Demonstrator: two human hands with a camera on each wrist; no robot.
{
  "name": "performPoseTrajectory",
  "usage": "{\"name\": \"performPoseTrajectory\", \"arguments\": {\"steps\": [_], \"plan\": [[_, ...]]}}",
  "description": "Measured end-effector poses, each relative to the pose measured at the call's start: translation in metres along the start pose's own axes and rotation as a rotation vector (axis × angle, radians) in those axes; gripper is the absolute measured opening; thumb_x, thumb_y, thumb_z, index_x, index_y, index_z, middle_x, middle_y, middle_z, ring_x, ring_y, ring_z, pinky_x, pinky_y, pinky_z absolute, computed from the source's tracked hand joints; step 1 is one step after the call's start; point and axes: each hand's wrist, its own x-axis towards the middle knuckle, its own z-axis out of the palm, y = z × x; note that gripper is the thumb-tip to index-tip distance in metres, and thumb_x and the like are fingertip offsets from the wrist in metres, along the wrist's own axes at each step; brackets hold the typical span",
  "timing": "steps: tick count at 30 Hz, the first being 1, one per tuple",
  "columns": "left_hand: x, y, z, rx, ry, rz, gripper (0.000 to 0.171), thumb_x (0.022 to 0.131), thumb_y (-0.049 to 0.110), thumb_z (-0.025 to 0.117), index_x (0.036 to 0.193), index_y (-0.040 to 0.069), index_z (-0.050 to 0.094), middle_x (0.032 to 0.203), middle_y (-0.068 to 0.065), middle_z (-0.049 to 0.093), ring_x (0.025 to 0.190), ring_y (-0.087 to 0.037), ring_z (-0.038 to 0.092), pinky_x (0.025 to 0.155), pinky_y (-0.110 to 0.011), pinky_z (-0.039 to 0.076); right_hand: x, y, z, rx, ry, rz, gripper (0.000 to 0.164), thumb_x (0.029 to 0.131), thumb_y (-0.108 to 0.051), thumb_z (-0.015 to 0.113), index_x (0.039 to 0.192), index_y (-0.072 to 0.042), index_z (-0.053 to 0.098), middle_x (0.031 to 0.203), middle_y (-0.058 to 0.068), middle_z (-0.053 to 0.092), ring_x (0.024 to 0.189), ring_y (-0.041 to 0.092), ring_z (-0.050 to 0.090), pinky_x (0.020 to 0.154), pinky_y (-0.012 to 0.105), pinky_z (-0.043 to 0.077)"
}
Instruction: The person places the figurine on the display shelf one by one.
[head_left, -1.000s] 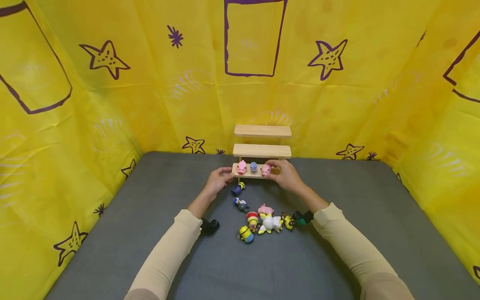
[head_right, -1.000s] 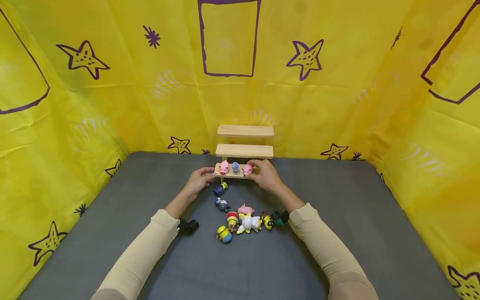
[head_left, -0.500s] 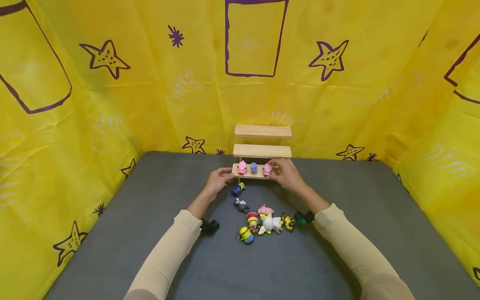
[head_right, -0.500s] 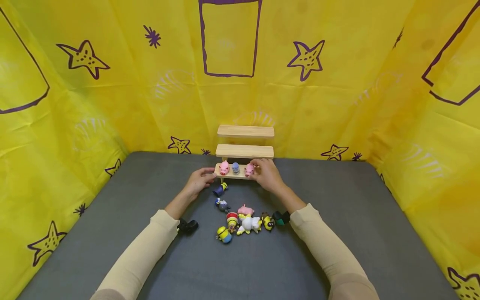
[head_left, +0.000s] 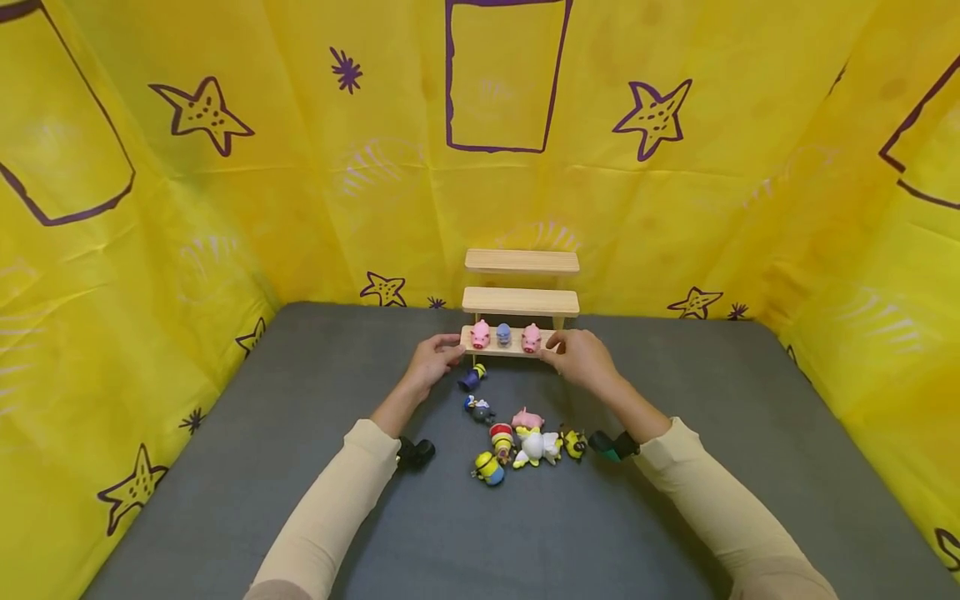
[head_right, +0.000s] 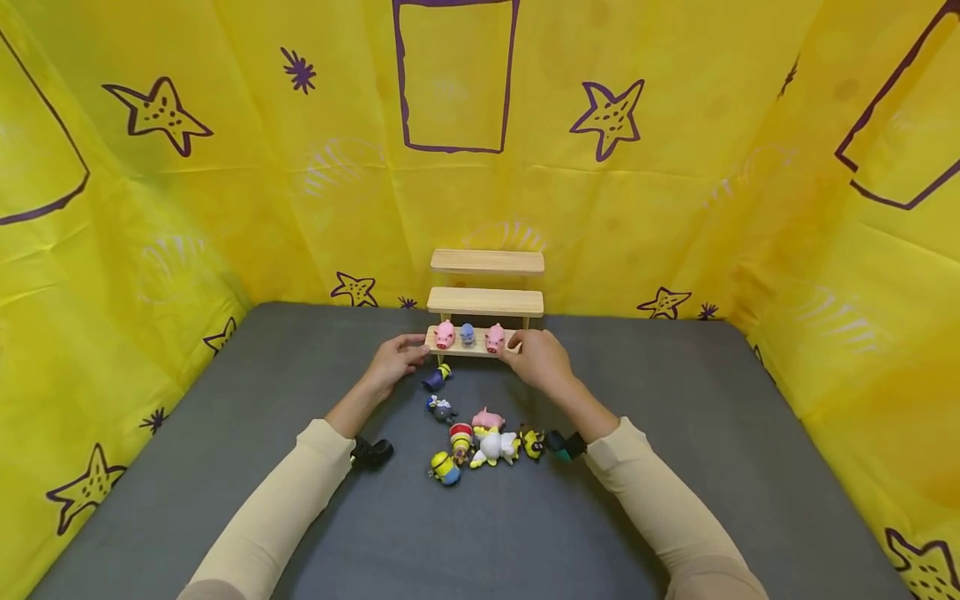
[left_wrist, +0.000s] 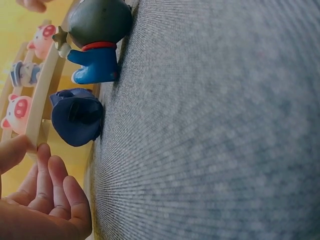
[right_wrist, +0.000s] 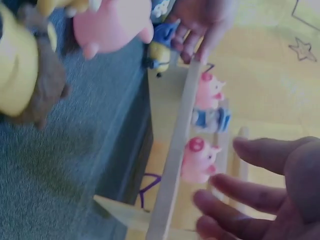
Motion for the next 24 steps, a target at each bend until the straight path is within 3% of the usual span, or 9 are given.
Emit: {"name": "performPoseTrajectory", "arguments": {"steps": [9, 20, 24], "plan": [[0.0, -0.001, 0.001, -0.004, 0.004, -0.003, 0.037, 0.096, 0.022, 0.062, 0.129, 0.008, 0.06, 0.108, -0.015, 0.069, 0.093, -0.021, 0.062, 0.076, -0.028, 0.047, -0.012, -0.005, 0.008, -0.004, -0.224, 0.032, 0.033, 0.09, -0.04, 0.067, 0.095, -0.008, 0.073, 0.087, 0.005, 0.07, 0.075, 0.018, 0.057, 0.066, 0.032, 0.044], [-0.001, 0.0, 0.001, 0.005, 0.01, -0.003, 0.038, 0.096, 0.022, 0.062, 0.13, 0.007, 0.059, 0.111, -0.017, 0.069, 0.095, -0.022, 0.063, 0.076, -0.028, 0.047, -0.024, -0.014, 0.019, -0.051, -0.33, 0.039, 0.04, 0.09, -0.045, 0.066, 0.1, -0.007, 0.074, 0.084, 0.003, 0.071, 0.068, 0.015, 0.057, 0.059, 0.029, 0.043], [-0.001, 0.0, 0.001, 0.003, 0.007, -0.01, 0.037, 0.096, 0.023, 0.063, 0.13, 0.008, 0.059, 0.111, -0.016, 0.068, 0.092, -0.02, 0.062, 0.075, -0.027, 0.047, -0.026, -0.016, 0.025, -0.074, -0.375, 0.051, 0.037, 0.09, -0.046, 0.065, 0.09, -0.01, 0.074, 0.073, -0.001, 0.066, 0.063, 0.014, 0.053, 0.055, 0.028, 0.04]]}}
